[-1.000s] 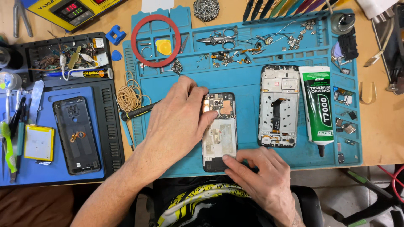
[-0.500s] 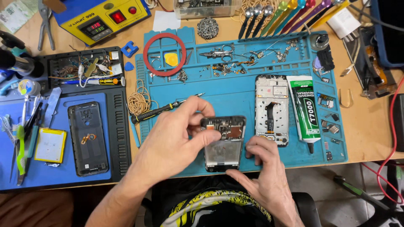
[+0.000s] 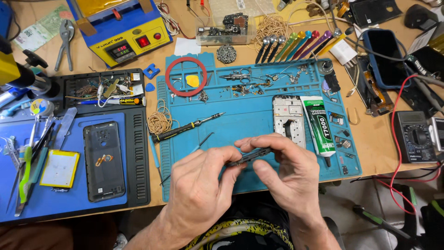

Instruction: The person works on a disassembled smartphone, using tweezers to handle small components and a red adhesive strip. They apply glue to the phone's frame and use a blue plastic tool to pry and adjust internal parts. The person then places a black component into the phone and reattaches the main circuit board.

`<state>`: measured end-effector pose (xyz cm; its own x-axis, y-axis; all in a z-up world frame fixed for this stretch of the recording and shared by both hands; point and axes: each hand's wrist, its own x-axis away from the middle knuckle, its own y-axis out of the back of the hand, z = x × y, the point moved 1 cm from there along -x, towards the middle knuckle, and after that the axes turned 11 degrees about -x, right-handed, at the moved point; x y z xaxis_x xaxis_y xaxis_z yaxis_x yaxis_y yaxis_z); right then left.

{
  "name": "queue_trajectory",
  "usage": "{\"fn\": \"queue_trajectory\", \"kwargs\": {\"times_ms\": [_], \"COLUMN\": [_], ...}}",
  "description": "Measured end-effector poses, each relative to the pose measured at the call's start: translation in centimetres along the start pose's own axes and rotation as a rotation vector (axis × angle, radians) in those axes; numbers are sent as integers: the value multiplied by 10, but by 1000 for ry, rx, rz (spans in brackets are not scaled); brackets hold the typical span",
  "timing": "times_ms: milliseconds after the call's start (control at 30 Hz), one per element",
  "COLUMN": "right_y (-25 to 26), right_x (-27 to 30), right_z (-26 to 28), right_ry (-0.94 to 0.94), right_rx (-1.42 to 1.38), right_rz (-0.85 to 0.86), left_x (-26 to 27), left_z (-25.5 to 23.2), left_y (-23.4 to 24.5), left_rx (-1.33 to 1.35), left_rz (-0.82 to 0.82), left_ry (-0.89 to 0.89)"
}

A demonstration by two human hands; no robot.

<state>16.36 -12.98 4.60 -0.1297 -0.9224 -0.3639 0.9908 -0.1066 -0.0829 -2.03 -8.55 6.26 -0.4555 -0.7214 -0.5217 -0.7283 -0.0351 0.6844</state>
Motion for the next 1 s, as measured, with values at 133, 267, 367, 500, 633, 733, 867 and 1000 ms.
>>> {"fn": "queue_trajectory", "kwargs": {"times_ms": [133,267,367,500,633,733,867,1000], "right_y": [-5,-6,-11,-11,-11,-10,1,4], "right_x": [4,8,10,9,7,3,12,5], "right_z": [0,-8,-9,-9,-12,-12,-16,-19], "right_ry": [-8,44,96,101,152,157,54,90], "right_rx": [30,68,99,102,91,67,31,104], "right_rz": [-28,-54,-69,-77,-59,-38,-36,16], "left_x": [5,7,7,6,6,8,13,10], "left_z": [0,-3,-6,-9,-9,-1,8,7], "left_y": [-1,-1,-1,3,3,1,0,1], "left_rx": [-2,-30,-42,-42,-30,-4,29,15], "left_rz": [-48,-95,-121,-141,-159,-137,-103,-181], "left_ry": [-46,-103,-111,-121,-113,-77,-48,-109]}}
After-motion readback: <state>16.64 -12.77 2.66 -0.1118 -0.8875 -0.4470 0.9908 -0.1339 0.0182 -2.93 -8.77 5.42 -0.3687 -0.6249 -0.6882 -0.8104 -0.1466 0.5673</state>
